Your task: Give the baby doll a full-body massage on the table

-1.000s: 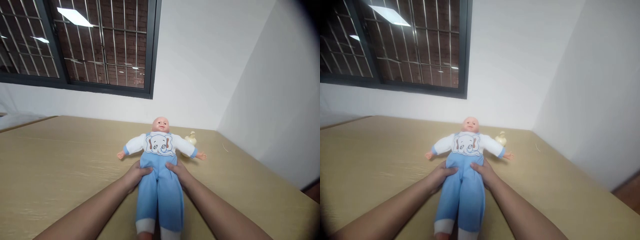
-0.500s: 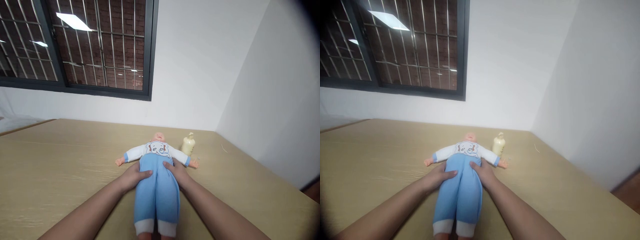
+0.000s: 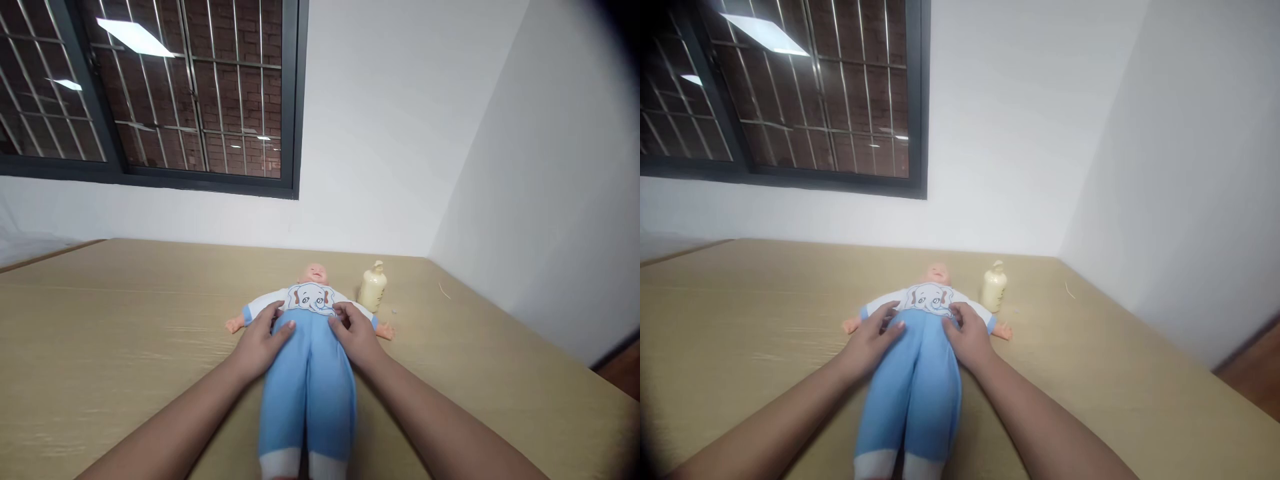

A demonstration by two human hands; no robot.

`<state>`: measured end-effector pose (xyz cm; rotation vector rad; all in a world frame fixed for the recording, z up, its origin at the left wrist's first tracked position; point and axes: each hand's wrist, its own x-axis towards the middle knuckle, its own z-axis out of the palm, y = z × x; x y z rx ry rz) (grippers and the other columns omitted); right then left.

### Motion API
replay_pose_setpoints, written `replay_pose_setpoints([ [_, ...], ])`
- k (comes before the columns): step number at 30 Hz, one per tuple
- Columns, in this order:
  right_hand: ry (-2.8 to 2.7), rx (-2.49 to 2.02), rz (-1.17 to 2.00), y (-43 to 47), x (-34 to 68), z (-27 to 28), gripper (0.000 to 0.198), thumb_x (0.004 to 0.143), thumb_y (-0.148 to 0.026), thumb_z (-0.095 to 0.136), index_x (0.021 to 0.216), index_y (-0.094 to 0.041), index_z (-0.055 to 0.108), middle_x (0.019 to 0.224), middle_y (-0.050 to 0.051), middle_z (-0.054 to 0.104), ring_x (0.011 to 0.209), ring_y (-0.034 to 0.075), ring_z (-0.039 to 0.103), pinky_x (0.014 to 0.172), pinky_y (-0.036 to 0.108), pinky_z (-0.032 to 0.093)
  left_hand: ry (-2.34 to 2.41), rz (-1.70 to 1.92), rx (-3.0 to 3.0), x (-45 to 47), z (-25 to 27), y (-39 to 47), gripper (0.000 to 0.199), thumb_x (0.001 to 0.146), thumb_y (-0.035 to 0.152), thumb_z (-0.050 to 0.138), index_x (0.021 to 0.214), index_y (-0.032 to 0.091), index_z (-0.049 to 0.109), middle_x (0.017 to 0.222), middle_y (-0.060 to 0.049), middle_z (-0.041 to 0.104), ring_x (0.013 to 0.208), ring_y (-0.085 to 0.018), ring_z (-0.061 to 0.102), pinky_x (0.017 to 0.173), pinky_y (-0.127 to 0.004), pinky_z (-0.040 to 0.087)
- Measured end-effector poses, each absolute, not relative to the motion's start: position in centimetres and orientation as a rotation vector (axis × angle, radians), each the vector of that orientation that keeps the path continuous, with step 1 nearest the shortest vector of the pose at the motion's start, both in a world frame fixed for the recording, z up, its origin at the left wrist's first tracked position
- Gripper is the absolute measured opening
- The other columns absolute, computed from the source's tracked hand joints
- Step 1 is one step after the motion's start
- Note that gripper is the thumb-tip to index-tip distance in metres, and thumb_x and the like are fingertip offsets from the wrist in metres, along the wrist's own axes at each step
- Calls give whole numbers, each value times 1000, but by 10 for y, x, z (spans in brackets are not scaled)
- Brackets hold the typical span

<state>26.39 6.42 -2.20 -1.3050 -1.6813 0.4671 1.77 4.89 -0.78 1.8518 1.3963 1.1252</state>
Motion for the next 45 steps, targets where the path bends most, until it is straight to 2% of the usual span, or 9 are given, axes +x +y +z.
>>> replay_pose_setpoints([
  [3, -1712, -1324, 457, 61, 265, -14, 38, 90, -44, 56, 120, -20, 58, 86, 2, 70, 76, 19, 64, 72, 32, 49, 1477, 1069, 1842, 17, 5, 44, 66, 94, 60, 46, 148, 23, 42, 113, -9, 70, 98, -29, 66, 85, -39, 48],
  [8, -1792, -1337, 450, 51, 262, -4, 47, 95, -45, 48, 135, -21, 51, 67, -2, 68, 66, 19, 64, 62, 29, 43, 1447, 998, 2084, 20, 16, 37, 51, 98, 55, 41, 139, 29, 57, 129, -6, 66, 120, -30, 58, 99, -38, 41],
  [13, -1999, -1338, 394, 41, 258, 6, 29, 97, -41, 47, 103, -27, 72, 72, 0, 72, 66, 18, 64, 62, 29, 41, 1466, 953, 2286, 23, 15, 36, 46, 99, 52, 38, 111, 25, 74, 104, -9, 69, 105, -27, 62, 93, -39, 45],
  [15, -2063, -1353, 299, 39, 257, 9, 26, 95, -41, 51, 97, -27, 73, 66, 0, 68, 61, 18, 61, 59, 28, 38, 1439, 1001, 2315, 22, 15, 37, 44, 99, 51, 41, 100, 24, 75, 120, -11, 64, 120, -29, 55, 100, -40, 43],
  [18, -2127, -1233, 121, 40, 258, 9, 22, 93, -37, 55, 89, -25, 73, 76, 3, 67, 73, 19, 61, 67, 29, 41, 1395, 1015, 2340, 21, 14, 40, 37, 97, 49, 47, 91, 23, 73, 144, -10, 50, 138, -32, 39, 110, -43, 34],
  [21, -2109, -1148, 59, 44, 258, 5, 16, 90, -35, 60, 92, -24, 71, 89, 6, 65, 88, 22, 59, 79, 33, 45, 1327, 952, 2273, 21, 14, 42, 31, 96, 46, 49, 97, 23, 69, 135, -10, 59, 128, -30, 51, 106, -41, 38],
  [26, -2020, -1155, 112, 47, 256, -1, 13, 89, -30, 60, 96, -23, 68, 93, 6, 65, 92, 23, 59, 84, 36, 46, 1354, 941, 2230, 22, 14, 45, 28, 95, 46, 49, 94, 22, 63, 104, -6, 69, 104, -26, 62, 86, -35, 46],
  [35, -1806, -1264, 423, 51, 255, -2, 23, 86, -26, 59, 67, -24, 71, 72, 1, 69, 70, 17, 62, 65, 28, 45, 1387, 1092, 1921, 18, 4, 52, 22, 93, 39, 48, 100, 24, 62, 74, 2, 70, 78, -20, 65, 70, -29, 44],
  [45, -1712, -1284, 499, 53, 255, -7, 20, 80, -26, 60, 60, -22, 65, 68, 0, 69, 60, 15, 57, 55, 25, 40, 1593, 1168, 1917, 7, -12, 68, 27, 85, 23, 46, 103, 20, 66, 104, -7, 71, 95, -23, 66, 79, -31, 48],
])
